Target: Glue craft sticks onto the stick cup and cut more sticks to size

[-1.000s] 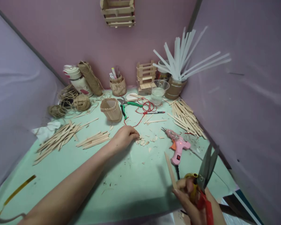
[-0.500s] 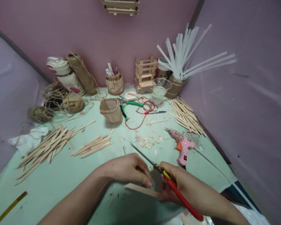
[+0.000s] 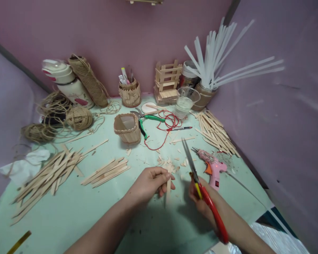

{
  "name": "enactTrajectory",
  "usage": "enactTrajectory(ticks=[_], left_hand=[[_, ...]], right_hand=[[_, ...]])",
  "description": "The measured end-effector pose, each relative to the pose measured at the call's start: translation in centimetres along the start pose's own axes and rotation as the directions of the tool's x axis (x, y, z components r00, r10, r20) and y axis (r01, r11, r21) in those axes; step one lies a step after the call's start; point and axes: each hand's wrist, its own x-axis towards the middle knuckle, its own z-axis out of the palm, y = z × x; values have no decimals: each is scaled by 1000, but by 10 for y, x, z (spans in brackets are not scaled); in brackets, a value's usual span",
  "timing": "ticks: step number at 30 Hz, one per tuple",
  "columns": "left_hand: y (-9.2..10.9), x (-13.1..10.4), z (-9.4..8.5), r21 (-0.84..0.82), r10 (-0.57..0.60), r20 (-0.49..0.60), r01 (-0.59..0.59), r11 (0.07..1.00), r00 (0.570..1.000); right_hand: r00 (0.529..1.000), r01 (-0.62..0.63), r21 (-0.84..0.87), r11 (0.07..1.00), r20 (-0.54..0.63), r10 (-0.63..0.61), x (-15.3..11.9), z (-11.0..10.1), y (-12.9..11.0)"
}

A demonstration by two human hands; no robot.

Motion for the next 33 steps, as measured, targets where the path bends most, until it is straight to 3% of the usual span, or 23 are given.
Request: enactTrajectory(ticks=[5,12,21,27,33], left_hand=[[-2,-1,9,-15,47,3,-47,999,999],[-5,-5,12,23,132,-81,-131,991,988],[5,-12,14,106,146,-87,-137,985,985],[1,-10,13,115,157,-97,-145,983,983],[-1,-10,14,121,165,-109,-152,981,980]], right_hand=[[991,-79,-94,992,101,88,-24,2,2],[934,-179,-204,962,274,232,-19,7,-14],[943,-120,-286,951,267,200,-16,8,-16],[917,-144,-218,965,336,213,-13,4,-26],[932,-143,-242,960,293,212,-14,3,-22]])
